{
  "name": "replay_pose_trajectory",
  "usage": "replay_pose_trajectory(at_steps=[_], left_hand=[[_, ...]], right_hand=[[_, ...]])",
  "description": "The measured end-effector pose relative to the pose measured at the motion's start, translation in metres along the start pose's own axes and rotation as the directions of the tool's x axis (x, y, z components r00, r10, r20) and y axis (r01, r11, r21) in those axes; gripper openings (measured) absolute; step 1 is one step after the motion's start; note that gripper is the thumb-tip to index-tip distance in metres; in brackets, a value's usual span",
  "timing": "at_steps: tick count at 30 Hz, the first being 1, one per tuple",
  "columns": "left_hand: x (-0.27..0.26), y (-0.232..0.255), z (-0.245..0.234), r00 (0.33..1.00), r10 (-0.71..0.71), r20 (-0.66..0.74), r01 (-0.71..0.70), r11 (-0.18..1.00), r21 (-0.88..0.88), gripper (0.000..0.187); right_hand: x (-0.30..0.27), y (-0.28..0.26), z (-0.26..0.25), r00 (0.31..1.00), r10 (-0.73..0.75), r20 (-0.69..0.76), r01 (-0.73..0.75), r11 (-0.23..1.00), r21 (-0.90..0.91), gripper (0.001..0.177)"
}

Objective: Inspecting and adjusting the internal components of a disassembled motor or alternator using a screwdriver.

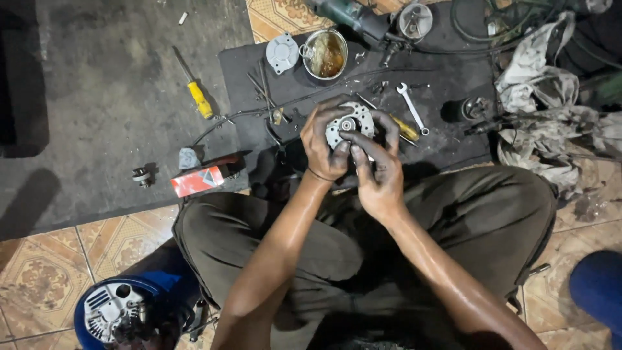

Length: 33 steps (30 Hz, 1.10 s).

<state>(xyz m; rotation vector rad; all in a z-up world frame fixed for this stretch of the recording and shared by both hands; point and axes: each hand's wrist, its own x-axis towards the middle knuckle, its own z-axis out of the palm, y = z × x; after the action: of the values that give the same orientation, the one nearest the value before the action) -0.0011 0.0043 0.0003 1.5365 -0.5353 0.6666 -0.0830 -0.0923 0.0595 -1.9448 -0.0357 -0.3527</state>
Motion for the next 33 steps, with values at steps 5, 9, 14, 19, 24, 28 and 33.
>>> replay_pose_trajectory(at_steps=[5,9,14,19,24,28,33], left_hand=[[0.004,0.003,-0.001,1.000,-0.014,0.010,0.015,1.000,-0.007,0.059],[0.004,0.000,0.003,1.000,0.001,-0.003,-0.001,1.000,0.001,0.058],[0.007,0.001,0.003,0.999,-0.007,-0.031,0.008,1.000,0.023,0.058],[0.000,0.007,0.002,0.998,-0.045,-0.033,0.046,0.999,0.022,0.059],[0.003,0.008,0.004,0.998,-0.002,-0.066,0.004,0.999,0.036,0.059],[0.008,0.008,0.006,0.998,0.016,-0.063,-0.014,0.999,0.032,0.060],[0.006,0.002,0.003,0.999,0.022,-0.047,-0.021,0.999,0.033,0.060]], right_hand=[[0.005,0.002,-0.001,1.000,0.005,0.010,-0.005,1.000,0.017,0.029],[0.008,-0.005,-0.003,0.999,0.034,0.019,-0.034,0.999,0.021,0.027],[0.013,-0.019,0.001,0.998,0.057,-0.033,-0.055,0.998,0.042,0.028],[0.006,-0.020,0.005,0.996,0.073,-0.051,-0.070,0.996,0.055,0.027],[0.006,-0.005,-0.003,0.999,-0.014,-0.031,0.016,0.998,0.068,0.030],[0.016,-0.005,-0.018,0.995,0.022,0.096,-0.028,0.998,0.061,0.029],[0.039,-0.008,-0.033,0.977,0.074,0.200,-0.081,0.996,0.027,0.031]])
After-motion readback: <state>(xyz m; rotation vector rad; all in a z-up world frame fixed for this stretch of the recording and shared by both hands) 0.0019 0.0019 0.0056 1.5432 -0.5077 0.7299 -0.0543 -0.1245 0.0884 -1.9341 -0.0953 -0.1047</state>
